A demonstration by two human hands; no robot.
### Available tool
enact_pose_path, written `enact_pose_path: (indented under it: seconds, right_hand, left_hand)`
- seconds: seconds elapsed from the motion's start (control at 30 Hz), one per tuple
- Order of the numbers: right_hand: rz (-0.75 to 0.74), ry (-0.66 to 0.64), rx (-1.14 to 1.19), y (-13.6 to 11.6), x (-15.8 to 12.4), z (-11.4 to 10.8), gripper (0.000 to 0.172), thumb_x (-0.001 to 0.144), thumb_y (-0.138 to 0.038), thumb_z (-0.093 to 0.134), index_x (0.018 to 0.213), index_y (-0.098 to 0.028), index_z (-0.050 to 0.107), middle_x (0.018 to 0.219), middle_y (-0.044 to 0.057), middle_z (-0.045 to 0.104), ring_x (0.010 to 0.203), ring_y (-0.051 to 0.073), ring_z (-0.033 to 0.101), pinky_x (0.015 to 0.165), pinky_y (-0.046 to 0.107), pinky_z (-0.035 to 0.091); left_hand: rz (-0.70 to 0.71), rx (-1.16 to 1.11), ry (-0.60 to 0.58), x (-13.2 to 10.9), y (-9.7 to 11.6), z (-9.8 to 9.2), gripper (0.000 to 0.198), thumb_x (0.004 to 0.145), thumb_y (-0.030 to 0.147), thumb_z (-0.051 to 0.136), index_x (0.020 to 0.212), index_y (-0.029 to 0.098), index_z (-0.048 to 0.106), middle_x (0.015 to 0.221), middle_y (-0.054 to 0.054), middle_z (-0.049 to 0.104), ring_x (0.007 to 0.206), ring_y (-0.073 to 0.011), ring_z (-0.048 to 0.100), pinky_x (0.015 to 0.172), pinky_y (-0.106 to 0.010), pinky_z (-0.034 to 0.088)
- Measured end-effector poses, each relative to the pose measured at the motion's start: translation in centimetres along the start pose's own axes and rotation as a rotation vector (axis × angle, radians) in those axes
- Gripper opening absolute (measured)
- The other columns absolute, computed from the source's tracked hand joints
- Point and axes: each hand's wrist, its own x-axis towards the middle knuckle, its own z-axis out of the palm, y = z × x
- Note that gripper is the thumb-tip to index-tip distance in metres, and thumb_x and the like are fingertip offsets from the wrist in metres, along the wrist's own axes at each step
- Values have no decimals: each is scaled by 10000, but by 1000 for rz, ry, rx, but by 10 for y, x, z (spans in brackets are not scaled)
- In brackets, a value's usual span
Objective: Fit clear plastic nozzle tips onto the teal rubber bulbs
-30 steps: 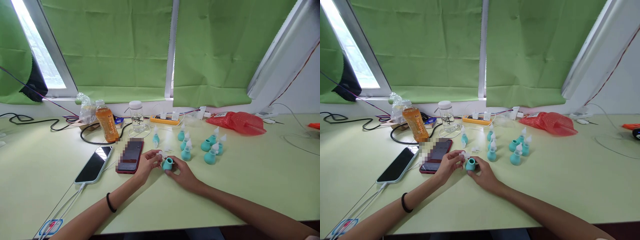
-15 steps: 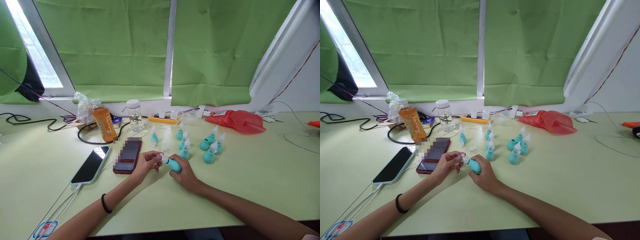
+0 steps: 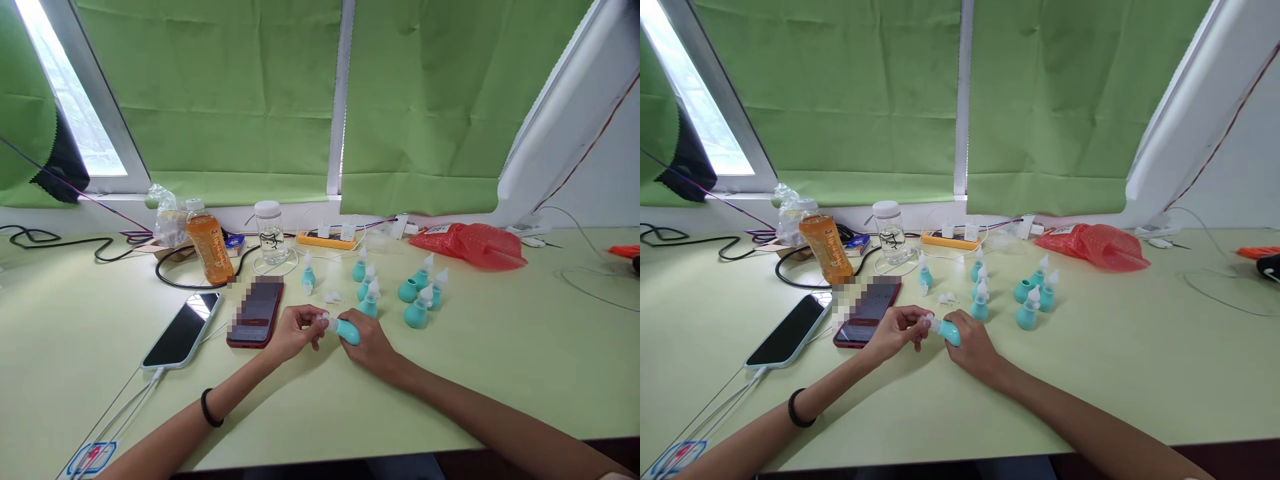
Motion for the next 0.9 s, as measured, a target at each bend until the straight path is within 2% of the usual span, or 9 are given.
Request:
enact_pose_path:
  seconds: [0.17,0.4,0.53,0.67,0.8,0.9]
  right_hand:
    - [124,-96,131,-6,4,-4,103,643,-100,457,709,-162,505,608,0,544,539,118,482,519,218,369]
    - [180,-237,237,-8,6,-10,140,603,-82,455,687,-160,535,578,-22,528,513,93,445,492,197,330]
    - [252,-280,370,-11,9,-12,121,576,-87,472,656,-154,532,553,-38,474,513,82,407,474,186,310]
    - [411,-399,590,-14,13,-17,71,542,-105,523,595,-146,501,530,-54,429,486,66,384,433,174,296]
    - [656,-574,807,-14,15,-21,128,549,-158,568,654,-163,494,463,-85,379,361,35,309,328,163,205]
    - [742,-655,919,-15,16,-25,148,541,-150,583,666,-156,504,467,-87,379,342,21,289,311,160,169]
  left_hand:
    - [70,30,-4,-1,-2,0,337,621,333,646,824,72,579,627,-35,552,551,-120,522,506,-284,518]
    - [64,137,-128,-1,0,-6,282,666,298,609,842,78,597,610,-19,522,522,-99,495,503,-258,506]
    - [73,106,-156,-2,3,-5,262,669,296,606,830,89,604,601,-13,519,510,-96,497,489,-247,500]
    - [87,93,-134,-5,6,-1,314,660,306,612,889,92,608,605,-15,535,501,-100,514,498,-253,502]
    - [121,214,-89,-9,8,3,360,672,338,594,937,95,611,660,-49,584,536,-125,553,505,-248,499]
    - [140,304,-73,-10,8,4,360,685,346,577,939,94,613,705,-72,603,565,-140,565,494,-241,493]
